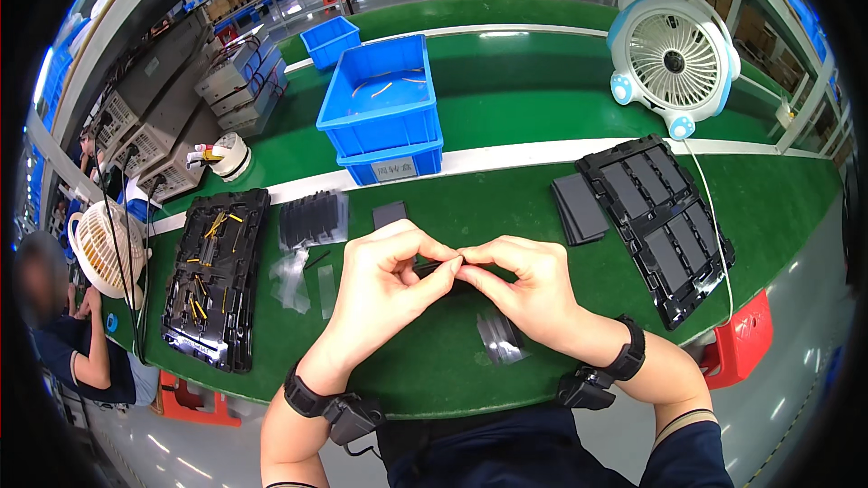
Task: The recorder is seen assembling electronic components, specifically attaching a small plastic piece to a rectangular battery or power bank.
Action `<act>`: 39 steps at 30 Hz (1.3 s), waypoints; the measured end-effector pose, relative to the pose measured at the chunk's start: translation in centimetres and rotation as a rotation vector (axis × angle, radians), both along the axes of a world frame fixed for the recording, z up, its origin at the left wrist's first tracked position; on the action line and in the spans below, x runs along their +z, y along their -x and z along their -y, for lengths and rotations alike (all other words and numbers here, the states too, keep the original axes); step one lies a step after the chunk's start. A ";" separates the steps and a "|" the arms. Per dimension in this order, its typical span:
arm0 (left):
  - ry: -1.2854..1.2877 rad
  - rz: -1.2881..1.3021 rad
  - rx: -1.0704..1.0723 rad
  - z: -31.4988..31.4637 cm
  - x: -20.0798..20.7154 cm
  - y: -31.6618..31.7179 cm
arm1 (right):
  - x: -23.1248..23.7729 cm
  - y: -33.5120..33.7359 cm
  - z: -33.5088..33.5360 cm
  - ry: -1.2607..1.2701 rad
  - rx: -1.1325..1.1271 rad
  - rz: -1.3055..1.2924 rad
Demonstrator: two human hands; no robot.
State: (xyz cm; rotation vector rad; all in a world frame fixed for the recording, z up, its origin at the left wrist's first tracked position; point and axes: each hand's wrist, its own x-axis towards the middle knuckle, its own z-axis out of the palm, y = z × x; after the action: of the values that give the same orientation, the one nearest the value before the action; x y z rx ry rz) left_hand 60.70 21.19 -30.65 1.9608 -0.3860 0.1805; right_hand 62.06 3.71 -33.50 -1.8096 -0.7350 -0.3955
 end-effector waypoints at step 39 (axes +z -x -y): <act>0.295 -0.245 -0.001 -0.4 -1.6 -1.6 | -0.3 -1.4 0.2 0.050 -0.006 -0.160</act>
State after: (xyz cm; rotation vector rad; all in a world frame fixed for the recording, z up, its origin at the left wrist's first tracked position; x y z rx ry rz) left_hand 62.25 21.54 -32.27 1.6673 -0.1873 -0.0048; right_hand 63.41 3.47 -33.83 -1.8668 -0.6333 -0.2347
